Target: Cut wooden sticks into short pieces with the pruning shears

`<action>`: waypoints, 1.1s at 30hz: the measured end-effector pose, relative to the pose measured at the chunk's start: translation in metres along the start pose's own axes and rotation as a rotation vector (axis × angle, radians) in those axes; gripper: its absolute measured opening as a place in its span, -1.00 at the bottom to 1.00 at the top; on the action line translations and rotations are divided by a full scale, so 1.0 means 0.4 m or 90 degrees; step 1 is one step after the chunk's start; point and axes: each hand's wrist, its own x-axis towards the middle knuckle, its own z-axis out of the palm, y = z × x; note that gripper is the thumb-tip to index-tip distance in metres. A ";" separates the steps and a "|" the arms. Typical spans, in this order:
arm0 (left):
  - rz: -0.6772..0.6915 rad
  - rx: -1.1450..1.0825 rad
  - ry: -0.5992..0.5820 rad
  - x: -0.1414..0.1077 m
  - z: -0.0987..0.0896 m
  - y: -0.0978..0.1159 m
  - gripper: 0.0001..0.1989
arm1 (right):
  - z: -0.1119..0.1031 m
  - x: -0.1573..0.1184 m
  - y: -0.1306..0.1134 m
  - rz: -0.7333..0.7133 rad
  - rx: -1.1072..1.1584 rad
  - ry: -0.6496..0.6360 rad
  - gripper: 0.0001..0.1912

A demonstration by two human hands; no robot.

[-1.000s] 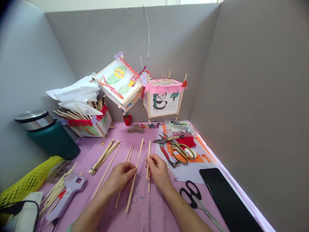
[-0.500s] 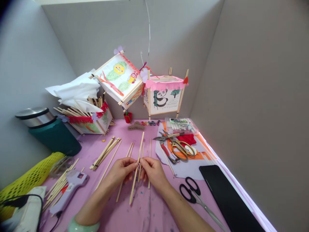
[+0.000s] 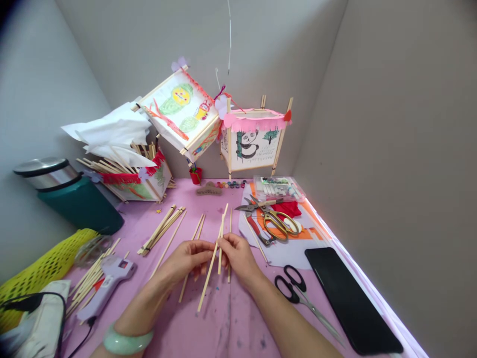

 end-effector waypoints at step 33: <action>0.017 0.050 -0.033 0.001 0.009 -0.013 -0.71 | 0.009 -0.005 -0.008 -0.022 0.009 0.007 -0.70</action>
